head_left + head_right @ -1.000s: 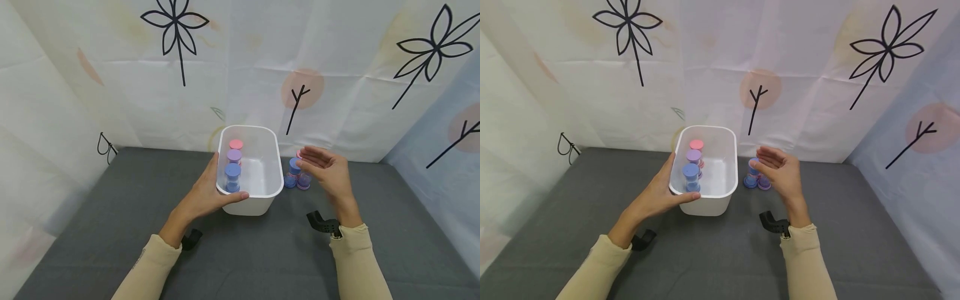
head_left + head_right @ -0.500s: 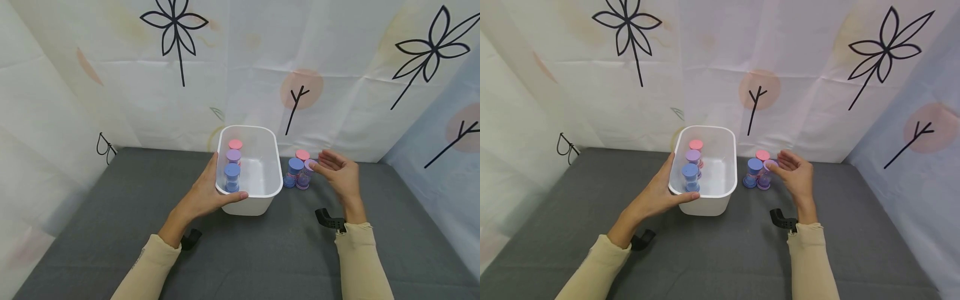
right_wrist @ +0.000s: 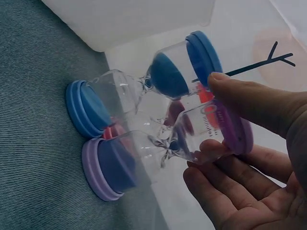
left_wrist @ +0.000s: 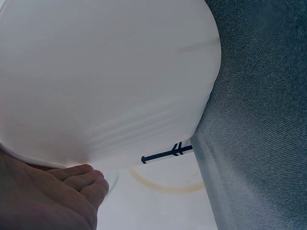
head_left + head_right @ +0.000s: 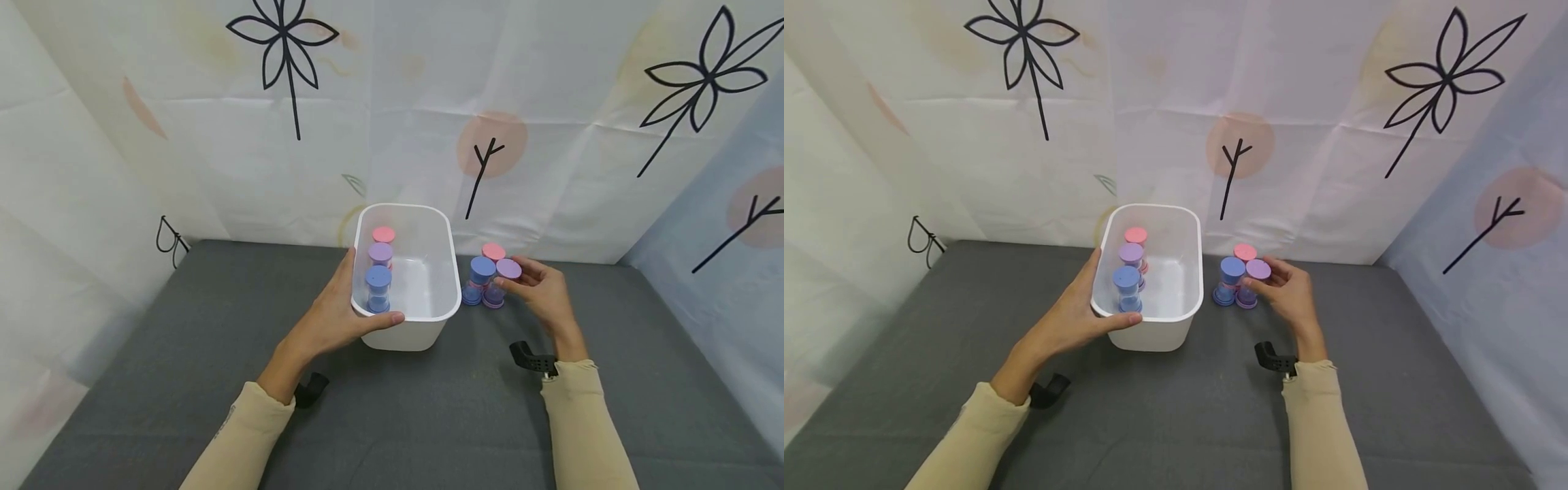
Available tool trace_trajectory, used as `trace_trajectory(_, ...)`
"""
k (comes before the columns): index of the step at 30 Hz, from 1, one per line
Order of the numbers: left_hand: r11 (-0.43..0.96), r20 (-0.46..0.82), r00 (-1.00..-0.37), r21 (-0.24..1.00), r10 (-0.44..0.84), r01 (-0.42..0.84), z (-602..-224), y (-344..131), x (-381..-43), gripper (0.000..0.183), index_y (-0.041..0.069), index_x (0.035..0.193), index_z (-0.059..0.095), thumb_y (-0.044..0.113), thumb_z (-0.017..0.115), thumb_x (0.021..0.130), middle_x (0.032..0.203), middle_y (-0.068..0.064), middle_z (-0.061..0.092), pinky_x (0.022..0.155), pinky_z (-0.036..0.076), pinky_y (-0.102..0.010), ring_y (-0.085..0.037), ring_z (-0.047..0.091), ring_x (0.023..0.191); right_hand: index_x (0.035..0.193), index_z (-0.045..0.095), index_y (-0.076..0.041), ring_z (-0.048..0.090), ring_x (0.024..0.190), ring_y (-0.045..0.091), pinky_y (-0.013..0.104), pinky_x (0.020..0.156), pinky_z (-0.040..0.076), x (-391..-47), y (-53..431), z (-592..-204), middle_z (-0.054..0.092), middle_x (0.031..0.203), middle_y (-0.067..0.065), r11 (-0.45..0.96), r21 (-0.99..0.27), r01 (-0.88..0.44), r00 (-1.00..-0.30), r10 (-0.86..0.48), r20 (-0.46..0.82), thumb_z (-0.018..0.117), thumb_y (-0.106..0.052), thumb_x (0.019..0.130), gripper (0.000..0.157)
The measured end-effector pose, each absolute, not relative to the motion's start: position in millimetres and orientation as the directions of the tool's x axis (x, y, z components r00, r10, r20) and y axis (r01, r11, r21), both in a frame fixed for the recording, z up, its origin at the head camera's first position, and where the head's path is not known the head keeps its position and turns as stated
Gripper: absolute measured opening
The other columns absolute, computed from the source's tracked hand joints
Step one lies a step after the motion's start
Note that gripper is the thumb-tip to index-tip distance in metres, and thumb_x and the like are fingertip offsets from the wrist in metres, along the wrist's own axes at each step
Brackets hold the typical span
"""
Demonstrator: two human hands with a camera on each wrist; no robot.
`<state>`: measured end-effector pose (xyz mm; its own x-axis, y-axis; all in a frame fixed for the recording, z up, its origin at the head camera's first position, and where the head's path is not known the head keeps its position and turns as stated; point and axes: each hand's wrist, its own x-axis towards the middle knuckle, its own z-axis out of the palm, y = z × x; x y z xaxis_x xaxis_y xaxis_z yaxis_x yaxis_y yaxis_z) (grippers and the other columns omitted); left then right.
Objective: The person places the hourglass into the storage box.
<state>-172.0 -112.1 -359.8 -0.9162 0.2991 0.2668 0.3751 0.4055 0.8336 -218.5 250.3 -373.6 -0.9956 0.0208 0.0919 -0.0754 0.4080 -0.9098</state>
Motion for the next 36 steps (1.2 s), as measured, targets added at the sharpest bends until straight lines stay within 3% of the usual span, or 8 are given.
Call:
trace_trajectory(5, 0.405, 0.267, -0.915, 0.833, 0.302, 0.377, -359.7, -112.6, -172.5, 0.124, 0.046, 0.159, 0.000, 0.058, 0.087, 0.071, 0.156, 0.000, 0.034, 0.101, 0.045, -0.056, -0.018, 0.045, 0.130, 0.149, 0.047, 0.002, 0.054, 0.130, 0.035, 0.011, 0.084, 0.048, -220.9, 248.3, -377.3, 0.052, 0.144, 0.026, 0.376, -0.924, -0.072, -0.996, 0.022, 0.087, 0.077, -0.015, 0.093, 0.066)
trace_trajectory(12, 0.401, 0.270, -0.914, 0.834, 0.303, 0.379, -360.1, -112.5, -171.7, 0.124, 0.045, 0.160, 0.001, 0.059, 0.087, 0.071, 0.155, 0.000, 0.035, 0.100, 0.046, -0.058, -0.020, 0.046, 0.129, 0.144, 0.053, 0.004, 0.062, 0.108, 0.004, 0.013, 0.083, 0.050, -219.7, 249.6, -374.8, 0.058, 0.137, 0.023, 0.362, -0.930, -0.063, -0.991, 0.088, 0.101, 0.078, -0.019, 0.092, 0.063)
trace_trajectory(15, 0.398, 0.270, -0.913, 0.835, 0.306, 0.380, -360.3, -112.2, -171.8, 0.124, 0.045, 0.160, 0.001, 0.058, 0.087, 0.071, 0.155, 0.000, 0.035, 0.100, 0.045, -0.058, -0.021, 0.047, 0.129, 0.141, 0.055, 0.005, 0.062, 0.101, -0.001, 0.013, 0.081, 0.051, -216.0, 250.5, -368.1, 0.066, 0.125, 0.011, 0.340, -0.938, -0.072, -0.981, 0.144, 0.128, 0.080, -0.020, 0.090, 0.062)
trace_trajectory(20, 0.389, 0.279, -0.908, 0.834, 0.314, 0.391, -360.5, -112.3, -172.8, 0.124, 0.045, 0.160, 0.001, 0.056, 0.088, 0.072, 0.155, 0.000, 0.035, 0.101, 0.045, -0.058, -0.021, 0.047, 0.129, 0.136, 0.058, 0.009, 0.067, 0.095, 0.004, 0.013, 0.078, 0.052, -208.4, 249.1, -348.2, 0.070, 0.102, -0.009, 0.177, -0.972, -0.153, -0.958, 0.215, 0.190, 0.083, -0.007, 0.085, 0.059)
trace_trajectory(29, 0.384, 0.287, -0.902, 0.832, 0.321, 0.401, -361.4, -112.8, -173.6, 0.123, 0.043, 0.160, 0.001, 0.053, 0.088, 0.073, 0.155, -0.003, 0.034, 0.100, 0.046, -0.060, -0.023, 0.047, 0.130, 0.120, 0.066, 0.013, 0.071, 0.091, 0.019, 0.023, 0.081, 0.056, -194.8, 236.4, -313.5, 0.074, 0.101, 0.012, -0.215, -0.895, -0.392, -0.892, 0.326, 0.312, 0.076, 0.015, 0.081, 0.040)
trace_trajectory(36, 0.392, 0.276, -0.908, 0.833, 0.316, 0.390, -360.5, -112.7, -172.9, 0.123, 0.044, 0.160, 0.001, 0.053, 0.088, 0.073, 0.155, -0.002, 0.034, 0.099, 0.046, -0.060, -0.023, 0.047, 0.130, 0.124, 0.059, 0.020, 0.071, 0.100, 0.032, 0.035, 0.094, 0.053, -187.6, 233.1, -300.7, 0.071, 0.107, 0.025, -0.520, -0.722, -0.456, -0.888, 0.213, 0.407, 0.065, 0.016, 0.090, 0.035)
